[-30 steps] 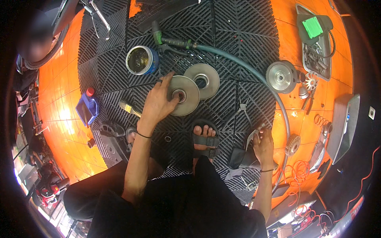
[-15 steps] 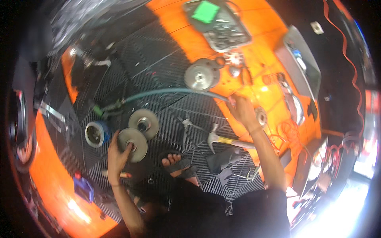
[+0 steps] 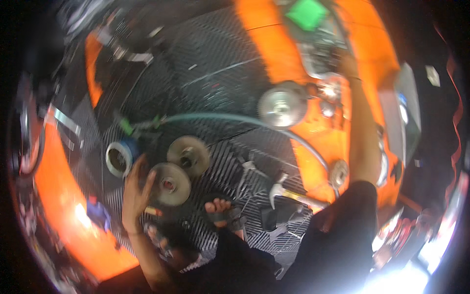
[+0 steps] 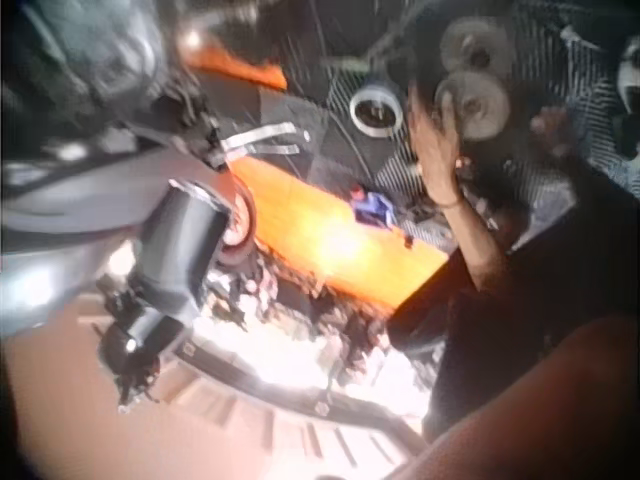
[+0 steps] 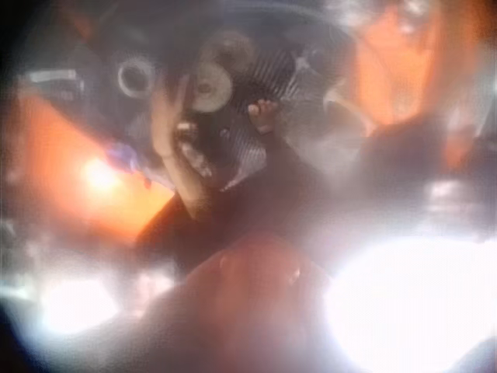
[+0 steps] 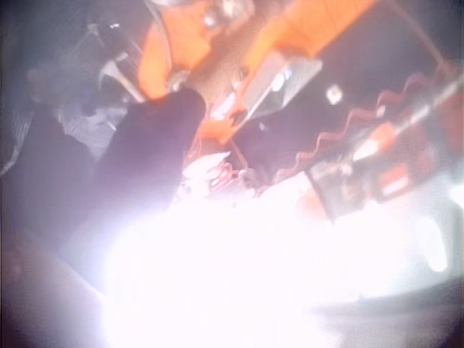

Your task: The person cleans and lubricates a motorcycle pulley assembly by hand and with a brush, then uses a hammer and a screwdriver to assemble the components on a shop floor.

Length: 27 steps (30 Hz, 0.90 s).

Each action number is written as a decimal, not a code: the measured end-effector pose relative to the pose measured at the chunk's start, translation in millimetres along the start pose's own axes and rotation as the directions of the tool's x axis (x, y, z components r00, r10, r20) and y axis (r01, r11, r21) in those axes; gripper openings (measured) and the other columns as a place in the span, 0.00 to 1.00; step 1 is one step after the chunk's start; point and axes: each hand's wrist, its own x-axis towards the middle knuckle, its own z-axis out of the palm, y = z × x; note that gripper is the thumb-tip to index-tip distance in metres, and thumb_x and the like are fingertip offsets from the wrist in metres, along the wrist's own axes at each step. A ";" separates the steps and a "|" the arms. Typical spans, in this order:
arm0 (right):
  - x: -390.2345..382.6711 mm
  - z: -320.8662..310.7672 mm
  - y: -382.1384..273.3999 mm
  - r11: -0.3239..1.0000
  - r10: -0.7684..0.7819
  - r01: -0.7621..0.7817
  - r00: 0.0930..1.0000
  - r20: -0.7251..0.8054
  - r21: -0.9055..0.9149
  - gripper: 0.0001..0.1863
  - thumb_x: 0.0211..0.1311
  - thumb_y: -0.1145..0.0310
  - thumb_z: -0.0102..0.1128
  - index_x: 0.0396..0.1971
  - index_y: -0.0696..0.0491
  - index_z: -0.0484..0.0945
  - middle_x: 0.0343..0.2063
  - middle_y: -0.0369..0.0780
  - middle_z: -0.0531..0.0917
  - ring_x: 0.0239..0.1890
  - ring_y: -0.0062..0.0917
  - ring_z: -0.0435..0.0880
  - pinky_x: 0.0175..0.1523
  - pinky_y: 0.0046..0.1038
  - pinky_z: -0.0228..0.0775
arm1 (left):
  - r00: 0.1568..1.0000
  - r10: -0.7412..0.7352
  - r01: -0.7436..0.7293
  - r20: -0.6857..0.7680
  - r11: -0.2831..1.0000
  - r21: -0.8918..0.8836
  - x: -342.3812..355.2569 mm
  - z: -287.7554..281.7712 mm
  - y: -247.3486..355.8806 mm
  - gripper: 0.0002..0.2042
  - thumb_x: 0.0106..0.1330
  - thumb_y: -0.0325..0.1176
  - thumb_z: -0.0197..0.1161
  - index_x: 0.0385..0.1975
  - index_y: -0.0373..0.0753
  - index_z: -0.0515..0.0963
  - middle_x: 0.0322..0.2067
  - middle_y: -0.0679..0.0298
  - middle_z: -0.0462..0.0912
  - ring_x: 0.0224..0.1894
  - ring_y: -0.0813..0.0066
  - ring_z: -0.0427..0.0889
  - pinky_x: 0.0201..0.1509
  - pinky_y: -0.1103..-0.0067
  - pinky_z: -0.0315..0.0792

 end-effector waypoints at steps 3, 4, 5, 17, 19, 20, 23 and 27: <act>-18.0 18.8 82.5 0.998 -0.069 0.069 0.997 0.030 0.004 0.28 0.59 0.79 0.54 0.63 0.54 0.74 0.61 0.52 0.78 0.62 0.48 0.78 0.66 0.43 0.71 | 1.000 -0.010 0.011 0.009 0.996 -0.092 5.1 -1.1 -12.5 0.26 0.73 0.41 0.62 0.64 0.31 0.72 0.59 0.46 0.80 0.57 0.51 0.81 0.63 0.65 0.71; -15.1 11.8 112.2 0.993 -0.112 0.113 0.993 0.034 -0.034 0.30 0.58 0.80 0.54 0.65 0.55 0.73 0.63 0.52 0.76 0.65 0.49 0.75 0.67 0.43 0.69 | 1.000 -0.018 0.019 0.007 0.985 -0.170 5.5 -2.4 -17.8 0.25 0.74 0.41 0.61 0.64 0.30 0.72 0.58 0.47 0.80 0.56 0.54 0.81 0.63 0.66 0.72; -12.6 4.8 121.8 0.986 -0.049 0.062 0.995 0.091 -0.153 0.32 0.58 0.79 0.54 0.66 0.55 0.71 0.65 0.55 0.73 0.65 0.51 0.75 0.68 0.43 0.69 | 0.999 -0.030 0.026 -0.021 0.984 -0.175 3.0 -2.2 -26.5 0.25 0.73 0.41 0.61 0.63 0.30 0.73 0.58 0.47 0.81 0.56 0.54 0.82 0.63 0.65 0.72; -164.9 -134.2 -262.4 0.551 0.493 -0.101 0.841 -0.225 0.828 0.19 0.75 0.61 0.59 0.51 0.63 0.75 0.48 0.43 0.83 0.49 0.30 0.80 0.58 0.32 0.71 | 0.951 0.191 -0.235 -0.242 0.957 -0.169 -19.5 28.7 -46.7 0.30 0.63 0.37 0.71 0.64 0.32 0.72 0.62 0.48 0.76 0.64 0.52 0.75 0.68 0.63 0.69; -214.3 -157.7 -359.5 0.389 0.313 -0.113 0.950 -0.016 0.915 0.14 0.74 0.67 0.58 0.51 0.62 0.77 0.49 0.41 0.84 0.51 0.29 0.80 0.64 0.31 0.66 | 0.934 0.246 -0.296 -0.259 0.939 -0.175 -26.5 35.5 -46.9 0.36 0.56 0.37 0.75 0.65 0.33 0.70 0.65 0.49 0.73 0.67 0.50 0.71 0.71 0.62 0.66; -228.9 -175.4 -397.5 0.342 0.075 -0.047 0.997 0.023 0.938 0.13 0.68 0.71 0.64 0.49 0.61 0.79 0.47 0.40 0.85 0.51 0.28 0.80 0.62 0.31 0.68 | 0.923 0.278 -0.332 -0.266 0.926 -0.182 -28.0 37.6 -46.0 0.39 0.53 0.37 0.77 0.66 0.34 0.70 0.66 0.49 0.71 0.69 0.49 0.69 0.73 0.62 0.65; -254.6 -190.8 -481.2 0.414 -0.170 0.219 0.972 -0.162 0.883 0.19 0.55 0.77 0.72 0.48 0.56 0.80 0.46 0.43 0.86 0.47 0.38 0.83 0.54 0.34 0.73 | 0.870 0.374 -0.426 -0.320 0.898 -0.110 -33.4 50.8 -43.7 0.45 0.46 0.37 0.80 0.68 0.36 0.68 0.69 0.50 0.68 0.72 0.46 0.65 0.75 0.59 0.62; -256.0 -178.6 -529.9 0.451 -0.254 0.442 0.896 -0.363 0.775 0.20 0.56 0.77 0.71 0.50 0.56 0.79 0.48 0.42 0.85 0.45 0.38 0.82 0.50 0.36 0.72 | 0.833 0.412 -0.464 -0.370 0.884 -0.060 -37.8 67.9 -45.1 0.45 0.47 0.35 0.78 0.69 0.39 0.67 0.72 0.52 0.64 0.74 0.46 0.61 0.76 0.57 0.59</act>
